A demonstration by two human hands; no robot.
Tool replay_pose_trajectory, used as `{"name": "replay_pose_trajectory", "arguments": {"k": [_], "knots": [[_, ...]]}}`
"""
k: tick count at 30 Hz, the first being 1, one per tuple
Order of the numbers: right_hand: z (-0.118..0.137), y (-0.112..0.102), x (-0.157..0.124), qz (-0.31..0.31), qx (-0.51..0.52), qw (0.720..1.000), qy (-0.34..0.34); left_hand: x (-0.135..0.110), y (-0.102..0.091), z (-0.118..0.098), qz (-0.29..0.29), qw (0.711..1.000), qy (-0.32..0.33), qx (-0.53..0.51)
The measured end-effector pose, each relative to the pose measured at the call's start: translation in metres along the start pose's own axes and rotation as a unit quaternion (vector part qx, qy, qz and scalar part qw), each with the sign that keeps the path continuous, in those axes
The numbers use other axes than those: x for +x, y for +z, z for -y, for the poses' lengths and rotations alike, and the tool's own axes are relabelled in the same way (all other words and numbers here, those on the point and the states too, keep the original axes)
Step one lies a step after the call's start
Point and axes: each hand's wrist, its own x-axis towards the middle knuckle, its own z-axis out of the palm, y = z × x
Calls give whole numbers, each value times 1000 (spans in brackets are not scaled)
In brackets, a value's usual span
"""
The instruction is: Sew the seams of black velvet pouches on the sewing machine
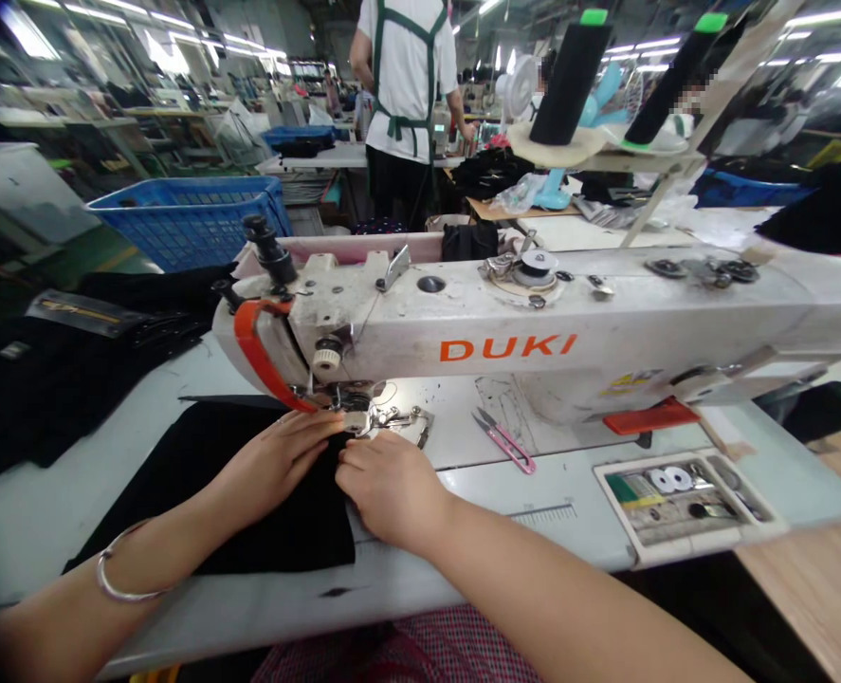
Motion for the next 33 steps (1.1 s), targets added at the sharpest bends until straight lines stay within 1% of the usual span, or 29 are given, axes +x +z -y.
{"name": "replay_pose_trajectory", "arguments": {"k": [3, 5, 7, 9, 11, 13, 15, 18, 19, 21, 22, 24, 25, 27, 28, 30, 33], "knots": [[2, 1, 0, -3, 17, 1000, 8, -3, -5, -4, 12, 1000, -2, 0], [4, -4, -2, -3, 31, 999, 15, -11, -11, -14, 30, 1000, 0, 0], [4, -17, -9, 7, 50, 998, 22, -24, -17, -29, 58, 998, 7, 5], [3, -35, -20, 26, 64, 997, 43, -40, -21, -46, 79, 997, 17, 13], [0, -52, -31, 49, 61, 994, 73, -56, -22, -61, 76, 997, 25, 12], [-6, -62, -36, 69, 45, 993, 87, -67, -20, -70, 57, 998, 14, -4], [-14, -60, -30, 70, 12, 991, 110, -73, -17, -73, 26, 999, -26, -33], [-25, -43, -5, 34, -56, 981, 181, -74, -10, -72, -22, 993, -89, -75], [-26, -37, 3, 25, -67, 978, 195, -73, -8, -71, -34, 990, -103, -91], [-25, -29, 13, 21, -72, 977, 197, -72, -7, -71, -55, 981, -138, -124], [-22, -28, 13, 23, -67, 979, 189, -72, -7, -71, -66, 975, -161, -139], [-9, -30, 2, 24, -31, 987, 157, -72, -9, -73, -87, 962, -205, -160], [-1, -33, -8, 22, 1, 990, 139, -72, -11, -73, -94, 958, -216, -165], [20, -39, -30, 16, 80, 990, 114, -73, -12, -75, -96, 956, -217, -171], [30, -41, -41, 16, 106, 987, 116, -73, -13, -75, -94, 957, -213, -173], [49, -39, -57, 13, 121, 983, 140, -73, -12, -76, -88, 958, -207, -175], [67, -27, -64, -23, 115, 976, 181, -74, -10, -76, -88, 959, -204, -175]]}}
